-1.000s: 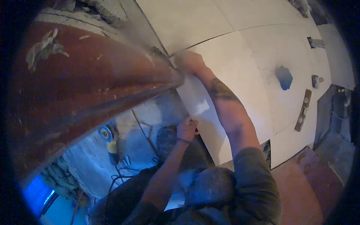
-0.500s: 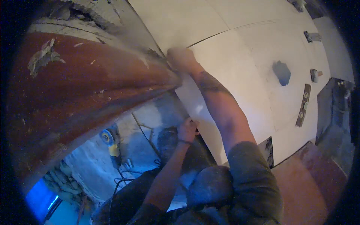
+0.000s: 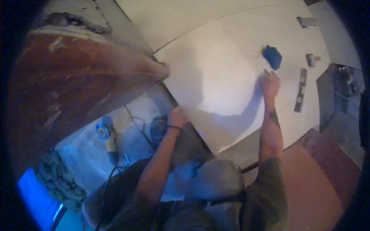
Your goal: The person marks a ceramic tile with a pencil, uses an angle grinder to cut a piece out of the tile, and then places the tile onto the floor next to a pipe to check the fit.
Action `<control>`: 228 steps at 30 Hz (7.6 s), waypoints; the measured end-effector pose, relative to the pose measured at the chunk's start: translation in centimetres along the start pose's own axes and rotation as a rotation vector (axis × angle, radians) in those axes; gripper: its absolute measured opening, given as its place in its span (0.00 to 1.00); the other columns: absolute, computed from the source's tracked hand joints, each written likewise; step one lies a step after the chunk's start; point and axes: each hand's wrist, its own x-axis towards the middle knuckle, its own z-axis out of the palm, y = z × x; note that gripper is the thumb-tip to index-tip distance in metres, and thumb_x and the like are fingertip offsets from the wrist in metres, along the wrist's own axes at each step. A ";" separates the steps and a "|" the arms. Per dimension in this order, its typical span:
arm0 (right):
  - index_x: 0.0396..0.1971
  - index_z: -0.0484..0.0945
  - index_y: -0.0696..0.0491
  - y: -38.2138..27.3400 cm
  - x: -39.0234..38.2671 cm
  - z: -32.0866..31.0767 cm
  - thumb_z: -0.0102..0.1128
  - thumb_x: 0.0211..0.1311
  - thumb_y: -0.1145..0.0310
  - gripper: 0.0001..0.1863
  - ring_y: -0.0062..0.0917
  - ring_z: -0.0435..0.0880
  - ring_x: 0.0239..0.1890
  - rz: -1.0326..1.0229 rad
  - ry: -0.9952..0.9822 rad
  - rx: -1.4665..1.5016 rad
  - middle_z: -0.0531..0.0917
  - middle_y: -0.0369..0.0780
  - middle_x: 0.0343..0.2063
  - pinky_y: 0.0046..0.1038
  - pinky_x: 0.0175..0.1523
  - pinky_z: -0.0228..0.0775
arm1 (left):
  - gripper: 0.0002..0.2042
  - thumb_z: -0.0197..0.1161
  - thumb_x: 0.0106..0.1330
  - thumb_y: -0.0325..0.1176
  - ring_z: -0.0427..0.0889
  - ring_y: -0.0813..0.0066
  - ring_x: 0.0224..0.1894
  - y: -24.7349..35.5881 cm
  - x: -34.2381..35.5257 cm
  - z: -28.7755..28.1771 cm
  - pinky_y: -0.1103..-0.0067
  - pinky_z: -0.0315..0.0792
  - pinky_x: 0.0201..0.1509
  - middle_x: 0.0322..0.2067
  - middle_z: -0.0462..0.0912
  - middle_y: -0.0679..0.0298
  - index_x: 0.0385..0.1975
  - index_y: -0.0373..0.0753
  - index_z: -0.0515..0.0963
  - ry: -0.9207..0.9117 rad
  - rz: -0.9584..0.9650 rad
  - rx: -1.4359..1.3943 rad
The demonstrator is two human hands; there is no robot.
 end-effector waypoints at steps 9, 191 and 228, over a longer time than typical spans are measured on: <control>0.63 0.64 0.60 -6.9 -28.3 -9.0 0.53 0.67 0.44 0.37 0.41 0.67 0.64 1.210 -0.531 1.146 0.69 0.48 0.63 0.39 0.68 0.58 | 0.19 0.44 0.66 0.49 0.78 0.56 0.43 -3.0 0.7 -8.3 0.61 0.73 0.45 0.40 0.80 0.63 0.47 0.46 0.73 0.026 0.404 0.531; 0.52 0.74 0.58 -48.4 -106.6 -20.4 0.67 0.56 0.64 0.25 0.45 0.72 0.57 0.771 0.187 0.038 0.76 0.49 0.53 0.41 0.62 0.63 | 0.25 0.57 0.65 0.58 0.80 0.46 0.34 6.2 -38.9 -43.7 0.60 0.71 0.38 0.29 0.80 0.47 0.32 0.37 0.78 -0.601 1.347 1.915; 0.60 0.67 0.57 -58.9 -112.8 -18.7 0.45 0.74 0.52 0.26 0.33 0.72 0.58 0.962 0.510 1.003 0.75 0.43 0.55 0.35 0.64 0.62 | 0.21 0.55 0.70 0.53 0.73 0.79 0.36 8.2 -30.4 -66.7 0.76 0.69 0.39 0.30 0.75 0.72 0.37 0.38 0.78 -0.410 0.854 0.464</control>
